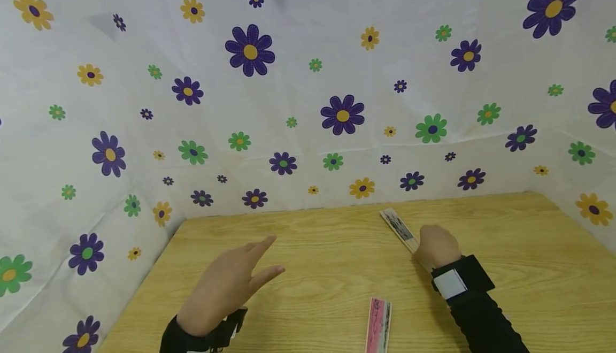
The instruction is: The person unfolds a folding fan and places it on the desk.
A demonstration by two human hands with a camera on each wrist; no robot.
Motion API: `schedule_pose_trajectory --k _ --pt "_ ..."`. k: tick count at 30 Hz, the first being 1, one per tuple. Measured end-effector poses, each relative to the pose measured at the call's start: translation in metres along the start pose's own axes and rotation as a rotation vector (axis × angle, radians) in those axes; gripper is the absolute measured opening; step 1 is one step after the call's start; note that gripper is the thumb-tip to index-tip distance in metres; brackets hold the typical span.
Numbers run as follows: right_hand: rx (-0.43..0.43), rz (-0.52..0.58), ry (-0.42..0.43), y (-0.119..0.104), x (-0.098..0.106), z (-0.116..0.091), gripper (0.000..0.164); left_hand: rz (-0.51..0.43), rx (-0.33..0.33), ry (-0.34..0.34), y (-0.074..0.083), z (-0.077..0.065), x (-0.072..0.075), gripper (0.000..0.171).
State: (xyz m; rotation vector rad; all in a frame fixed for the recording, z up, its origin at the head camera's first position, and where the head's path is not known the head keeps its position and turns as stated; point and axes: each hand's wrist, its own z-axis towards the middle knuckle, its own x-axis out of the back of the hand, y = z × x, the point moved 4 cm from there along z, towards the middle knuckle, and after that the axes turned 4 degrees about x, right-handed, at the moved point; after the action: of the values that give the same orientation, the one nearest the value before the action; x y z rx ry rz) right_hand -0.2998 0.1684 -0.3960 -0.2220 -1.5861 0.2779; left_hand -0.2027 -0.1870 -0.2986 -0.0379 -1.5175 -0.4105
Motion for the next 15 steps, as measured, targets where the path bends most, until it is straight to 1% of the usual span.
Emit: schedule_pose_trajectory --k 2,4,6,8,9,11,13,15 --pt "-0.004 -0.007 0.010 0.000 -0.003 0.000 0.036 0.002 -0.007 -0.002 0.003 -0.002 0.000 0.062" --pt "0.000 0.000 0.012 0.001 -0.004 0.001 0.034 0.012 -0.016 0.017 0.005 -0.003 -0.001 0.061" --pt "0.012 0.020 0.022 0.002 -0.004 0.002 0.028 0.012 -0.031 0.040 0.008 -0.003 -0.003 0.059" --pt "0.026 0.053 0.027 0.002 -0.002 0.001 0.024 -0.010 -0.050 0.050 0.013 -0.001 -0.008 0.055" --pt "0.035 0.082 0.024 0.000 0.001 0.000 0.023 -0.039 -0.064 0.051 0.017 0.002 -0.011 0.053" --pt "0.078 0.143 0.010 -0.006 0.009 -0.003 0.021 -0.152 -0.101 0.034 0.026 0.009 -0.021 0.047" --pt "0.129 0.217 -0.013 -0.017 0.020 -0.009 0.021 -0.321 -0.134 -0.008 0.036 0.017 -0.036 0.041" --pt "0.193 0.296 -0.028 -0.034 0.032 -0.020 0.021 -0.516 -0.144 -0.063 0.045 0.024 -0.052 0.037"
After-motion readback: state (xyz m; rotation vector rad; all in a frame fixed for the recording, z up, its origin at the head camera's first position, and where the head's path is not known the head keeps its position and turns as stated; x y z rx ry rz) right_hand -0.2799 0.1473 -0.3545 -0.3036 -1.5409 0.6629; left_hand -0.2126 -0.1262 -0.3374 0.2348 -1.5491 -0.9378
